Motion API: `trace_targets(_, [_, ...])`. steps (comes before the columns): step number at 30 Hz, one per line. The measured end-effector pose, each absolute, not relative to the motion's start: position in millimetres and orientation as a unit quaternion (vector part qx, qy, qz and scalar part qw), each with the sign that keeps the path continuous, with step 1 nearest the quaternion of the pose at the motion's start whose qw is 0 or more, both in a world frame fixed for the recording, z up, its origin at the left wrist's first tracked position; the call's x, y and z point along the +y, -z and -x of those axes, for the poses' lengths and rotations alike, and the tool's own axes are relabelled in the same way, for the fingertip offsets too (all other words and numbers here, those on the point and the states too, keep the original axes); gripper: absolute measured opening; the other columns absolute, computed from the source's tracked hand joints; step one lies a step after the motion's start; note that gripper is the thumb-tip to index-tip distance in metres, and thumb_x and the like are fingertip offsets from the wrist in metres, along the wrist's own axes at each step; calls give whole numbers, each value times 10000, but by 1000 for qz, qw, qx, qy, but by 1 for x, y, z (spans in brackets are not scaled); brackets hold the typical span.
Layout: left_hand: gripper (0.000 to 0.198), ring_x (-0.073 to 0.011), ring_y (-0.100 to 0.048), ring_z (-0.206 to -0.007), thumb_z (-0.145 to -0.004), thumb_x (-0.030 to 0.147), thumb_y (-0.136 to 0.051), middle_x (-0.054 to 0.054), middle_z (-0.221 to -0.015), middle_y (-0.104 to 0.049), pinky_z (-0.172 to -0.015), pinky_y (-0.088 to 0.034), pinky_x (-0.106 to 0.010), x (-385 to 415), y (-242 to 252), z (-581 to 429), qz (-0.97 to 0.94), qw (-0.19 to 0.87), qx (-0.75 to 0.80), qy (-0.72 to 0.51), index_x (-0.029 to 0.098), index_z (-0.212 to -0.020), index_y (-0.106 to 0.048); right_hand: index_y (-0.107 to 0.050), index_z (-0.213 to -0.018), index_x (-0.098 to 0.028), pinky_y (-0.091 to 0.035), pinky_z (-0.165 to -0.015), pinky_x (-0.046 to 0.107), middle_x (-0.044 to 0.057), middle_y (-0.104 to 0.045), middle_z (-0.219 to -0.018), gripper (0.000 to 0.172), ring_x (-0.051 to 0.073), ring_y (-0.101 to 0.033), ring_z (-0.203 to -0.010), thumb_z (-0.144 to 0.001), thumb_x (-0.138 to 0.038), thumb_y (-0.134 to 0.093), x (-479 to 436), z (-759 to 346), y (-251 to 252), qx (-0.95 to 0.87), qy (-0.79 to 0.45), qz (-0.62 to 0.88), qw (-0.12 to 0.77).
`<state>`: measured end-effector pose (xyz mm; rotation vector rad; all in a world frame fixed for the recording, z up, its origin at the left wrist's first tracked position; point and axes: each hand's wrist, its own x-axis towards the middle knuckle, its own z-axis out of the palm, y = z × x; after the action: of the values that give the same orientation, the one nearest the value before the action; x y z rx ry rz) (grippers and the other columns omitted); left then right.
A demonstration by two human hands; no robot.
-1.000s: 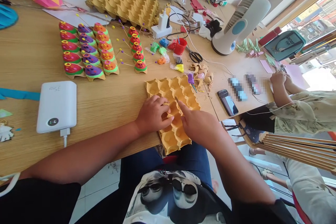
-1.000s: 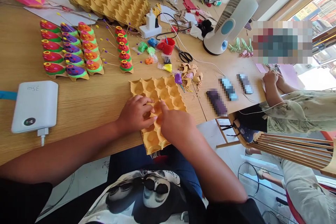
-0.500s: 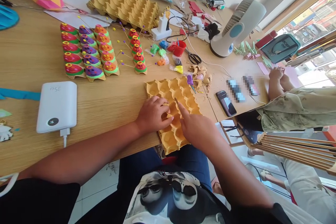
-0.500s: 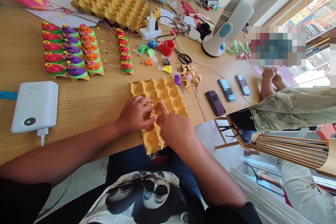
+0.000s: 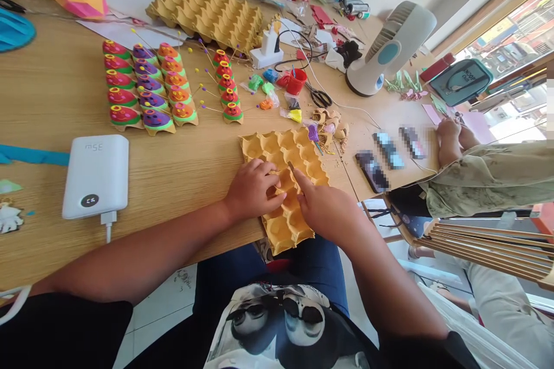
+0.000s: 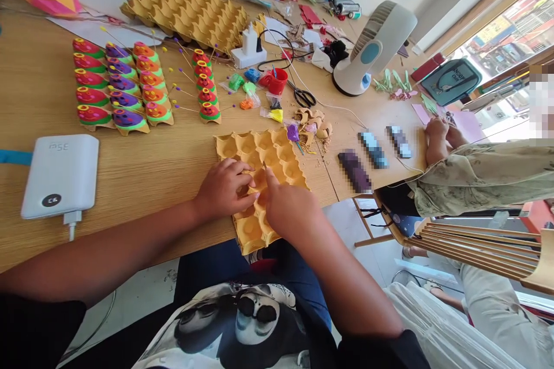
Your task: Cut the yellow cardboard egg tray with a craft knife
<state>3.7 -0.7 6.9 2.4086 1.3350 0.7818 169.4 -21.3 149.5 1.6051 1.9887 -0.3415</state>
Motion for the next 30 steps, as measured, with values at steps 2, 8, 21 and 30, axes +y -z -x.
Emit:
trace_targets(2, [272,-305,-572,-1051,-839,477,-668,-86,-1142,-694,-923,-478,-490,-1,-7,-4,-832,137,463,-274,219,-835,-751,-207,-1682,-223,-521,-761,351,132,-787,-1125,659,299,-750,-1002,-1048,-319,-361,-16,-168,-149,741,137,-596,278])
trace_targets(8, [275,-301,-579,-1037,-842,472,-665,-86,-1135,-697,-923,-486,-485,0,-4,-3,-833,123,458,-283,214,-818,-755,-257,-1669,-229,-532,-804,370,146,-754,-1240,646,311,-728,-1093,-1037,-307,-364,5,-168,-146,742,180,-594,254])
trace_targets(21, [293,-302,-566,-1056,-848,504,-660,-87,-1148,-691,-923,-469,-485,0,-6,-3,-835,137,462,-265,225,-827,-745,-188,-1685,-212,-523,-709,351,122,-800,-1052,653,306,-764,-956,-1059,-317,-341,-28,-169,-132,742,119,-612,247])
trace_targets(30, [279,-298,-572,-1050,-844,488,-659,-82,-1146,-696,-936,-475,-486,0,-5,-3,-831,136,462,-277,221,-823,-737,-213,-1680,-220,-505,-718,332,119,-799,-1063,648,295,-761,-954,-1054,-306,-358,-20,-168,-150,747,116,-588,287])
